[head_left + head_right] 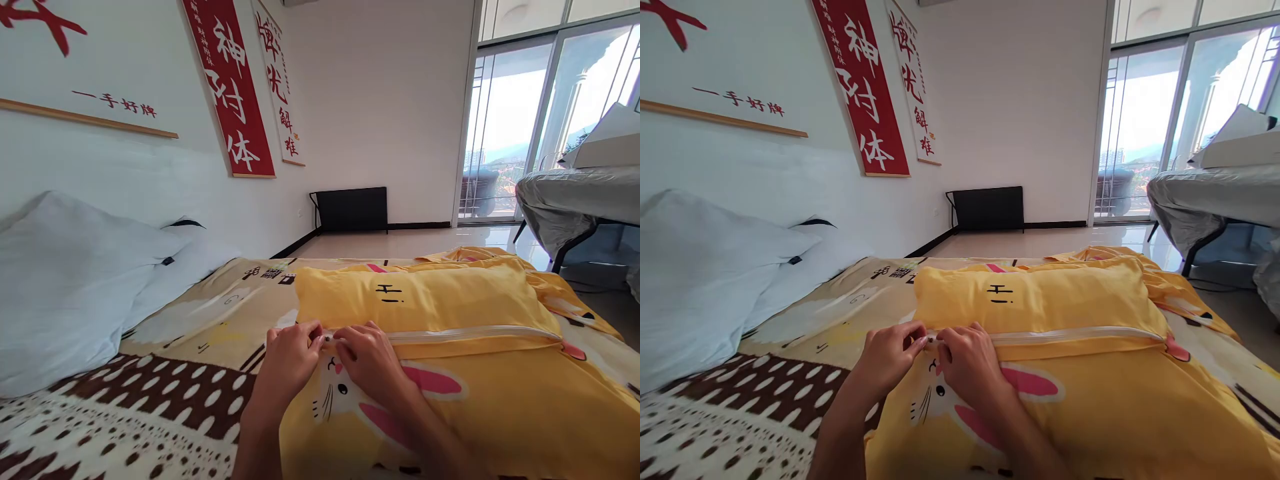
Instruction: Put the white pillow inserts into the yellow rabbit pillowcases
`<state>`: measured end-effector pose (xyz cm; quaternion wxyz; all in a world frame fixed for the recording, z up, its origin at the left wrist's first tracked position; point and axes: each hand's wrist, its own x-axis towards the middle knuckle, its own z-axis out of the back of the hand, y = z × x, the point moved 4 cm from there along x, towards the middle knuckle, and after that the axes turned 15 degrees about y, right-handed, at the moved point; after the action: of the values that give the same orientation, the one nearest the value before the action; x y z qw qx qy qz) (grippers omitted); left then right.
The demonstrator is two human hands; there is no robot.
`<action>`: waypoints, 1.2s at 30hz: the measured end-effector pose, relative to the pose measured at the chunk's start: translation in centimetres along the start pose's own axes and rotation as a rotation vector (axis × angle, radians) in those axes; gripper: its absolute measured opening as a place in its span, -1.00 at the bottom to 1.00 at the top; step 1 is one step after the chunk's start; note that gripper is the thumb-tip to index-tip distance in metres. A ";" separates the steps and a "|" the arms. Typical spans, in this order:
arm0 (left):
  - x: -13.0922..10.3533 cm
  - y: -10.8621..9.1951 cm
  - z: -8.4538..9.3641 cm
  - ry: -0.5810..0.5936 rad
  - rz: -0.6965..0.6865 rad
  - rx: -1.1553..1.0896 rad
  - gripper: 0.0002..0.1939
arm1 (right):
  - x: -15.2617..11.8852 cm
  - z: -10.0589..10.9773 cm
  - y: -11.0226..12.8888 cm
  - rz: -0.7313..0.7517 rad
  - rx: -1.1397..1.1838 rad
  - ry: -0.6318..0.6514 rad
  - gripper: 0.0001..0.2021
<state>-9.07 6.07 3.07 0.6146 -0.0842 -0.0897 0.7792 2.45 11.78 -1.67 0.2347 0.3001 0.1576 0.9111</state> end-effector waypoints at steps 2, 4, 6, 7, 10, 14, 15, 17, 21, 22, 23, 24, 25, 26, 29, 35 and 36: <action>0.1 0.0 0.0 0.001 0.017 0.006 -0.78 | 0.1 -0.2 -0.1 -0.035 -0.015 0.013 -0.84; 0.2 -0.1 0.0 0.005 0.015 0.010 -0.78 | 0.1 -0.4 -0.3 -0.073 -0.034 0.028 -0.85; 0.4 -0.1 -0.2 0.014 0.017 0.009 -0.78 | 0.1 -0.5 -0.3 -0.110 -0.056 0.042 -0.85; 0.6 -0.1 -0.4 0.018 0.023 0.008 -0.79 | 0.1 -0.5 -0.3 -0.128 -0.068 0.046 -0.84; 1.1 0.0 -0.7 0.023 0.039 0.013 -0.79 | 0.1 -0.5 -0.3 -0.163 -0.096 0.050 -0.80; 1.9 0.4 -1.1 0.032 0.057 0.025 -0.79 | 0.1 -0.4 -0.4 -0.182 -0.104 0.062 -0.80; 2.1 0.6 -1.1 0.042 0.070 0.024 -0.80 | 0.1 -0.4 -0.5 -0.183 -0.104 0.060 -0.80; 2.4 1.0 -1.2 0.064 0.093 0.018 -0.82 | 0.1 -0.4 -0.6 -0.184 -0.111 0.058 -0.80; 2.8 1.7 -1.2 0.087 0.117 0.010 -0.84 | 0.1 -0.4 -0.6 -0.186 -0.133 0.071 -0.80; 2.9 1.9 -1.1 0.090 0.125 0.006 -0.84 | 0.1 -0.4 -0.6 -0.188 -0.138 0.075 -0.80; 2.9 2.0 -1.1 0.094 0.133 0.001 -0.83 | 0.0 -0.4 -0.6 -0.190 -0.143 0.076 -0.80; 3.0 2.1 -1.1 0.099 0.141 -0.006 -0.83 | 0.0 -0.4 -0.5 -0.191 -0.146 0.076 -0.80; 3.0 2.2 -1.0 0.106 0.147 -0.011 -0.83 | 0.0 -0.4 -0.5 -0.190 -0.146 0.077 -0.80; 3.0 2.3 -1.0 0.113 0.151 -0.016 -0.83 | 0.0 -0.4 -0.4 -0.189 -0.144 0.079 -0.80; 2.9 2.4 -0.9 0.116 0.145 -0.016 -0.83 | 0.0 -0.3 -0.3 -0.180 -0.131 0.081 -0.79; 2.5 2.7 -0.8 0.080 0.133 -0.005 -0.80 | 0.1 -0.4 -0.5 -0.163 -0.097 0.060 -0.79; 2.4 2.8 -0.7 0.054 0.139 -0.014 -0.80 | 0.1 -0.4 -0.6 -0.162 -0.089 0.054 -0.79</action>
<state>-12.12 7.78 1.70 0.5605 -0.1155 -0.0722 0.8169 2.34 12.23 -2.17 0.3163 0.2511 0.1468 0.9030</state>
